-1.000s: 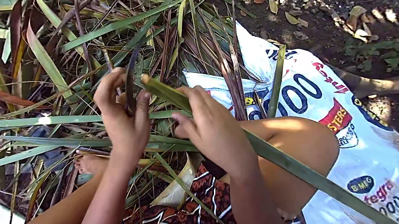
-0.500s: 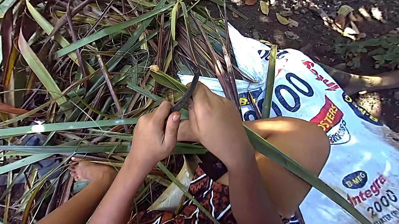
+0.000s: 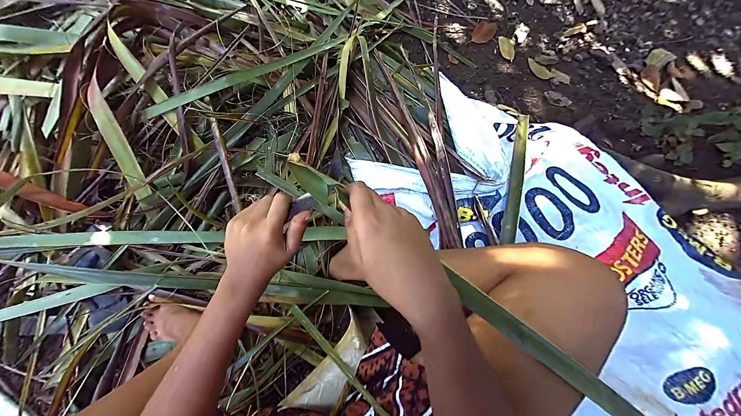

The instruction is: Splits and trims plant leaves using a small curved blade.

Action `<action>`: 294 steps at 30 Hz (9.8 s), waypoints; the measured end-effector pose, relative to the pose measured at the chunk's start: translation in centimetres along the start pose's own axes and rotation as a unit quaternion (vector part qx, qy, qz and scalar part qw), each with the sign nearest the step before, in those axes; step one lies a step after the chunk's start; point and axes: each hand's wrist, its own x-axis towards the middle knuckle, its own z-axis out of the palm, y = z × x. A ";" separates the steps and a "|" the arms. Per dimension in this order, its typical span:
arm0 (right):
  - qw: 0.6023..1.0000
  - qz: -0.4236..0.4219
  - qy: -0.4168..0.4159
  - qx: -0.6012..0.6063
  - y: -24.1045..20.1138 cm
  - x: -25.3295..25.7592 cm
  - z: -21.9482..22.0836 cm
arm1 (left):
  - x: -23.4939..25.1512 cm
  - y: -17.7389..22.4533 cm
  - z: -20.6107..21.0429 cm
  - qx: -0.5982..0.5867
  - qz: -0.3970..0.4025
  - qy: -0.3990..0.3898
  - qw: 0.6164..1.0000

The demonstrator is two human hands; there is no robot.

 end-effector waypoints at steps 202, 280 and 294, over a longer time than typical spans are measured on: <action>0.542 -0.125 -0.408 0.724 6.5 -6.4 0.9 | 0.7 -1.1 -6.4 -0.776 -0.130 -0.185 0.588; 0.891 -0.368 -0.133 0.230 7.7 -3.1 -5.1 | 2.8 -2.3 -12.4 -0.722 0.051 -0.265 0.638; 0.868 -0.275 -0.157 0.381 8.5 -7.7 -3.8 | 2.8 -1.5 -13.1 -0.649 -0.008 -0.140 0.748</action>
